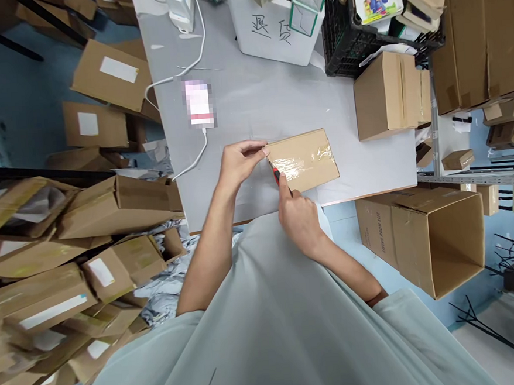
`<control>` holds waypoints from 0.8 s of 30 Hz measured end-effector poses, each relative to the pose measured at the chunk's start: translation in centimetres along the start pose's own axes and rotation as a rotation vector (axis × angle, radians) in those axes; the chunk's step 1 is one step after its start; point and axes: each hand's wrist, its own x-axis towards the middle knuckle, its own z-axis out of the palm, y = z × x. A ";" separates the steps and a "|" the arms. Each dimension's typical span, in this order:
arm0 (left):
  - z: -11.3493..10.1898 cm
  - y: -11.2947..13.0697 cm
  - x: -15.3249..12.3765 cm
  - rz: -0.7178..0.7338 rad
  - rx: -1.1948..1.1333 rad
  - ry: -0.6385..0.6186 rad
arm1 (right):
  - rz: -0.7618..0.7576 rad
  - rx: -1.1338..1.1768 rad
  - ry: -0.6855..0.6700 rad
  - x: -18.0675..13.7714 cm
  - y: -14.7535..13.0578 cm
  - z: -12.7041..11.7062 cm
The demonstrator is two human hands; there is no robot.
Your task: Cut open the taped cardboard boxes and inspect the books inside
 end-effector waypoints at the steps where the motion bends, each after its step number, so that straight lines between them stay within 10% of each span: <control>1: 0.1 -0.1 0.0 0.000 0.006 0.007 | -0.003 -0.011 0.002 -0.1 -0.2 -0.1; 24: -0.2 0.3 -0.8 -0.024 -0.047 -0.009 | -0.002 0.083 0.023 -1.0 1.1 0.6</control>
